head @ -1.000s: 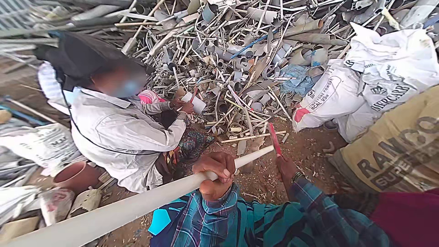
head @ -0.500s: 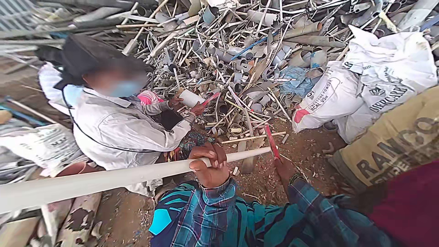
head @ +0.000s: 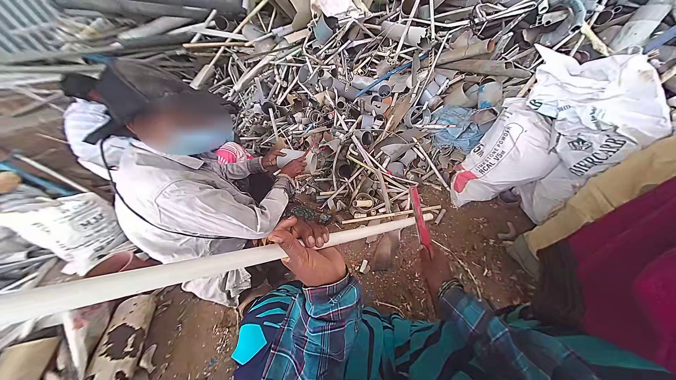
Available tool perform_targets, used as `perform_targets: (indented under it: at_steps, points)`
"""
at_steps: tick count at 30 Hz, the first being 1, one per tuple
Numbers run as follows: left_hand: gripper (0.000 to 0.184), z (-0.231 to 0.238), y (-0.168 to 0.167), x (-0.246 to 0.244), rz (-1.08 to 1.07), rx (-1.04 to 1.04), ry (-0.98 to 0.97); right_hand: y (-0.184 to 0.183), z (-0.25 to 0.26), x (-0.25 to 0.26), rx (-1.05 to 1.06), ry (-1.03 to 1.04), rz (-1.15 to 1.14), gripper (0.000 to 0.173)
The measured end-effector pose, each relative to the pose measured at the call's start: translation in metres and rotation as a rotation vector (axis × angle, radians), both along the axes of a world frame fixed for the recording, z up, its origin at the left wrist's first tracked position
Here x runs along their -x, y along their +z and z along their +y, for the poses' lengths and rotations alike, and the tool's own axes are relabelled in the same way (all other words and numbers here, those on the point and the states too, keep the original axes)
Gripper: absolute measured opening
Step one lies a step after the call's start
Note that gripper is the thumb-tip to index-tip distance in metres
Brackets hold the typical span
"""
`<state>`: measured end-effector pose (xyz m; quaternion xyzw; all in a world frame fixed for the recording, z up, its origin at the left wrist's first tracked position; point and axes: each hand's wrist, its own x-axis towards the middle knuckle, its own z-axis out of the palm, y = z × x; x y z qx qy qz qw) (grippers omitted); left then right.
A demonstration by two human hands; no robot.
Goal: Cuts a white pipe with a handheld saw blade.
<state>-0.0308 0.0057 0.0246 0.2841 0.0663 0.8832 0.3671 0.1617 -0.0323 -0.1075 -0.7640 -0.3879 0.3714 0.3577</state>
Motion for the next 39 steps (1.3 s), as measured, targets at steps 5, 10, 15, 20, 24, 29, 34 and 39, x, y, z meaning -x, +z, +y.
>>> perform_targets:
  at_steps: [5, 10, 15, 20, 24, 29, 34, 39]
  points:
    - [0.047, -0.001, -0.009, -0.017, -0.028, 0.004, -0.044, 0.034, -0.044, 0.065, -0.534, 0.264, -0.336, 0.036]
    - [0.054, 0.001, 0.001, 0.0, -0.041, 0.151, -0.045, 0.008, -0.022, 0.027, -0.276, 0.085, -0.278, 0.039]
    - [0.054, 0.008, 0.001, 0.009, -0.033, 0.126, 0.001, 0.004, -0.002, -0.001, -0.067, -0.003, -0.108, 0.041]
    - [0.059, 0.007, -0.001, -0.002, -0.077, 0.122, -0.049, 0.031, -0.04, 0.05, -0.456, 0.265, -0.292, 0.035]
    - [0.059, 0.006, 0.002, 0.007, -0.079, 0.175, -0.08, 0.018, -0.025, 0.026, -0.36, 0.161, -0.289, 0.036]
    - [0.053, 0.003, 0.012, 0.018, -0.037, 0.204, -0.013, -0.005, 0.011, -0.033, -0.029, -0.068, -0.096, 0.041]
    - [0.031, -0.011, 0.013, -0.004, -0.13, 0.433, -0.219, 0.04, -0.024, 0.031, -0.341, 0.231, -0.332, 0.036]
    - [0.04, -0.021, 0.016, -0.006, -0.114, 0.495, -0.228, 0.032, -0.023, 0.028, -0.297, 0.17, -0.354, 0.037]
